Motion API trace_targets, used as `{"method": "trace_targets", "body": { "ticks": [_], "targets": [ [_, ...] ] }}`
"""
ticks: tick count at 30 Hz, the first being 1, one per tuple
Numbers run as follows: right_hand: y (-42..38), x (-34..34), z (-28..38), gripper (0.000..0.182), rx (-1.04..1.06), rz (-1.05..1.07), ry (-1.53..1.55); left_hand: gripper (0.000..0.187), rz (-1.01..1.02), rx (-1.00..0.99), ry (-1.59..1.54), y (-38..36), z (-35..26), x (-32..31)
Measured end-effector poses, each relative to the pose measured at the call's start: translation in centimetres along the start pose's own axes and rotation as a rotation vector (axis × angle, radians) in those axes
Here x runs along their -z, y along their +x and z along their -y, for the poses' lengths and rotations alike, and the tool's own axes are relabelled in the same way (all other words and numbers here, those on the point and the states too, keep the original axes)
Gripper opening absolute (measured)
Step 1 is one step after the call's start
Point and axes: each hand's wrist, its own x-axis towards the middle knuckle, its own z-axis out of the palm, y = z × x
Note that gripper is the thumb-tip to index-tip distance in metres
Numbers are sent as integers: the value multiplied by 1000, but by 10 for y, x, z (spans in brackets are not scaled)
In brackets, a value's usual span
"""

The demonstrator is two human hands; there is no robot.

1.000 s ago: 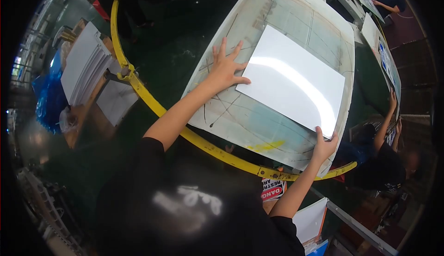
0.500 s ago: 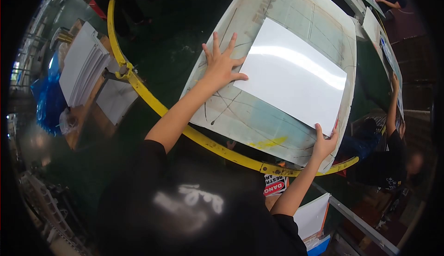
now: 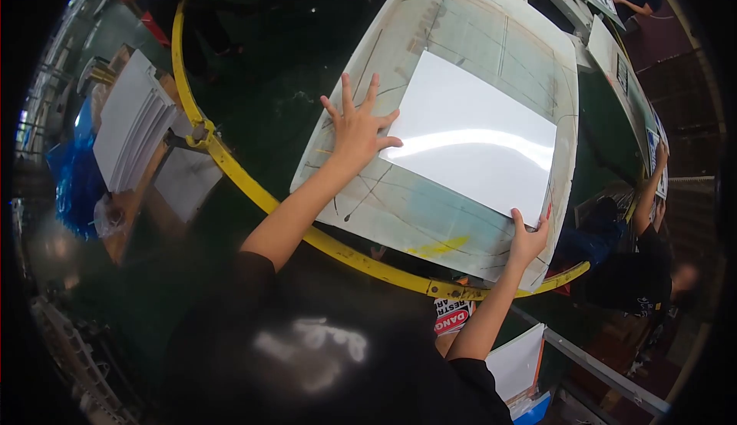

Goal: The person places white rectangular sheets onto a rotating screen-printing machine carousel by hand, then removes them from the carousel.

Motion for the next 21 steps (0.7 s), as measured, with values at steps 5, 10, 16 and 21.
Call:
{"method": "trace_targets", "body": {
  "ticks": [5, 10, 16, 21],
  "targets": [
    [3, -1, -2, 67, -10, 15, -52, 47, -5, -19, 18, -1, -3, 5],
    [-1, -2, 4, 62, 127, -92, -371, 50, 6, -57, 104, 2, -8, 10],
    [-2, -11, -5, 42, 240, 171, -367, 53, 141, -72, 311, 7, -25, 23],
    [-14, 26, -4, 53, 444, 323, -375, 67, 110, -65, 591, 8, -47, 12]
  ]
}}
